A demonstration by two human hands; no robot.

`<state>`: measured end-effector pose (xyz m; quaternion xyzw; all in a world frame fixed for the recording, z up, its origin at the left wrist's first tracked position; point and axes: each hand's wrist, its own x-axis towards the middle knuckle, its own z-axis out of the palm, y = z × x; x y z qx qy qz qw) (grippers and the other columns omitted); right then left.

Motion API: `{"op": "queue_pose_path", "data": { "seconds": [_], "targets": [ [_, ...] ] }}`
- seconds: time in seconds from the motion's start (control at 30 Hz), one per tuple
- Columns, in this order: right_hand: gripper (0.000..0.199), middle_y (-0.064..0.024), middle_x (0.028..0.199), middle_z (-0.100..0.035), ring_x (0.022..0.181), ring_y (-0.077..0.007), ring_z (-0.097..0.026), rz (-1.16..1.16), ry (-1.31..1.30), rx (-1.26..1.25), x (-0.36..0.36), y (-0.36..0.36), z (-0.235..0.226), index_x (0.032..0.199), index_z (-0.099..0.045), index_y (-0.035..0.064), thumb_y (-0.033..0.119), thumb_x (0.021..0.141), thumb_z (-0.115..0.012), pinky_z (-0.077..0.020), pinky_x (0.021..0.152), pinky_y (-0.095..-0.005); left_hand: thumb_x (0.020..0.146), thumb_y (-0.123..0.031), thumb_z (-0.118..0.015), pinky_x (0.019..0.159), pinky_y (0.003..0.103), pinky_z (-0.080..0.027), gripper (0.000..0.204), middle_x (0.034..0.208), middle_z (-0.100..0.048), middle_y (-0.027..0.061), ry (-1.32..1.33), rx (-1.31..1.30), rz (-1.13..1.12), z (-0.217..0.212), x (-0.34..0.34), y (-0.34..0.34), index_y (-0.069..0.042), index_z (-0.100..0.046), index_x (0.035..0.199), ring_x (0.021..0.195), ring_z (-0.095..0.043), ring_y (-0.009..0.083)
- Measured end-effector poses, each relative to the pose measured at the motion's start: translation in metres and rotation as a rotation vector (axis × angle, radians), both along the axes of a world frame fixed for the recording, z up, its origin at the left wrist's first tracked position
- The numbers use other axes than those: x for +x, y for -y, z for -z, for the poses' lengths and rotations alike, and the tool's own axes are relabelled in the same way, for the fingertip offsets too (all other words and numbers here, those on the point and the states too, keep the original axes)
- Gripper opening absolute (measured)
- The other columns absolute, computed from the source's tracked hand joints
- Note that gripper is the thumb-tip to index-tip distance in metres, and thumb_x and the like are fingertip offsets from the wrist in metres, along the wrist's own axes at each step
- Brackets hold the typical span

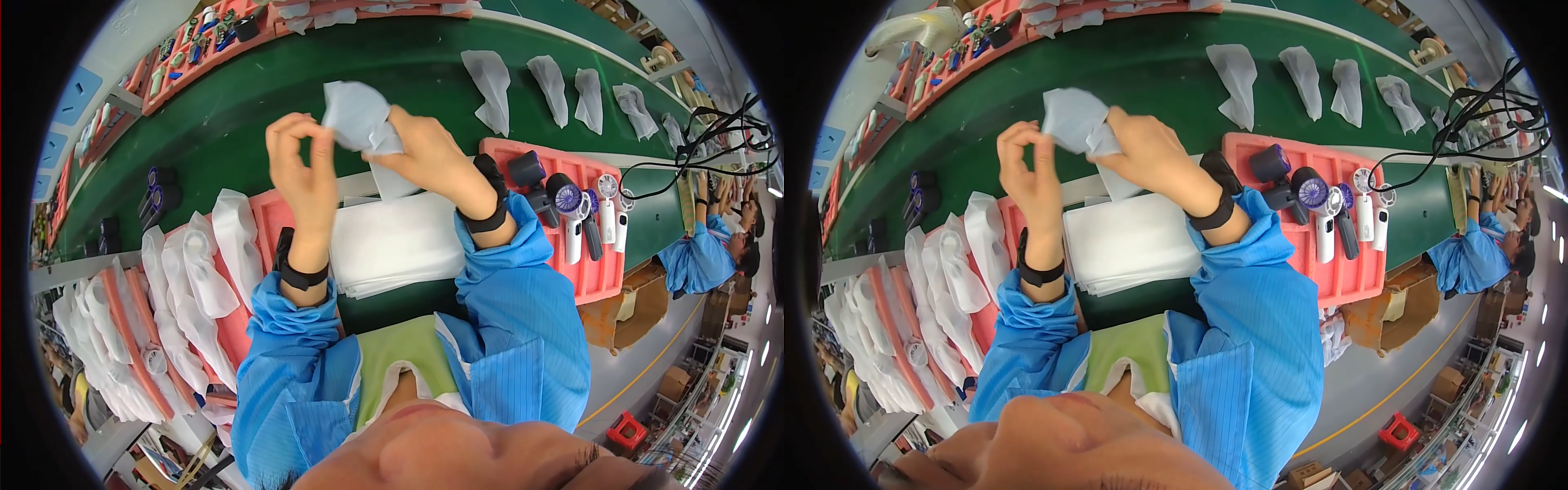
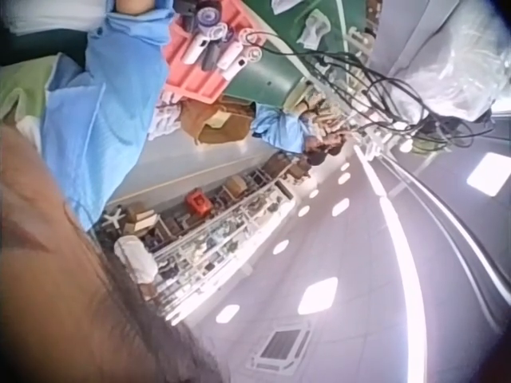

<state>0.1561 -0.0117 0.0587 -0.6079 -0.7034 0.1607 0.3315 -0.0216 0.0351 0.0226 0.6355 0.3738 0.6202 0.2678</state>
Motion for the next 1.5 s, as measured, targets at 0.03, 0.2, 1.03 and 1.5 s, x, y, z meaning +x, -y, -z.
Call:
{"op": "queue_pose_path", "data": {
  "seconds": [0.03, 0.2, 1.03, 1.5],
  "targets": [
    [0.039, -0.0217, 0.086, -0.064, 0.082, -0.0424, -0.062, -0.107, 0.035, -0.112, 0.007, 0.001, 0.0, 0.103, -0.057, 0.0, 0.024, 0.078, -0.074, -0.0486, 0.068, -0.0441, 0.086, -0.01, -0.07, 0.087, 0.029, -0.043, 0.01, 0.106, -0.061, 0.0073, 0.154, -0.117, 0.052, 0.001, -0.001, -0.004, -0.005, -0.062, 0.088, 0.098, -0.057, 0.0178],
    [0.043, -0.0215, 0.084, -0.065, 0.084, -0.042, -0.062, -0.277, 0.042, -0.253, 0.024, -0.004, 0.011, 0.102, -0.056, -0.0006, 0.032, 0.079, -0.073, -0.0488, 0.069, -0.0453, 0.089, -0.009, -0.066, 0.08, 0.025, -0.046, 0.007, 0.098, -0.063, 0.0068, 0.591, -0.438, 0.223, 0.0, 0.007, -0.012, -0.003, -0.061, 0.09, 0.09, -0.058, 0.0137],
    [0.062, -0.0111, 0.102, -0.067, 0.096, -0.0307, -0.065, 0.62, 0.792, -0.518, 0.194, 0.132, -0.02, 0.118, -0.064, 0.0127, 0.039, 0.064, -0.08, -0.0528, 0.079, -0.0406, 0.076, -0.028, -0.075, 0.063, 0.04, -0.05, 0.026, 0.083, -0.057, 0.0066, -0.959, 0.116, 0.704, 0.054, 0.126, 0.106, -0.009, -0.06, 0.086, 0.078, -0.062, 0.029],
    [0.047, -0.0122, 0.102, -0.066, 0.1, -0.0348, -0.062, 0.598, 0.372, -0.334, 0.205, 0.141, -0.008, 0.107, -0.066, 0.0091, 0.028, 0.064, -0.076, -0.0508, 0.082, -0.0391, 0.082, -0.017, -0.071, 0.058, 0.036, -0.046, 0.015, 0.077, -0.06, 0.0092, -0.702, -0.166, 0.856, 0.046, 0.113, 0.093, -0.005, -0.063, 0.082, 0.064, -0.06, 0.0243]
  ]
}}
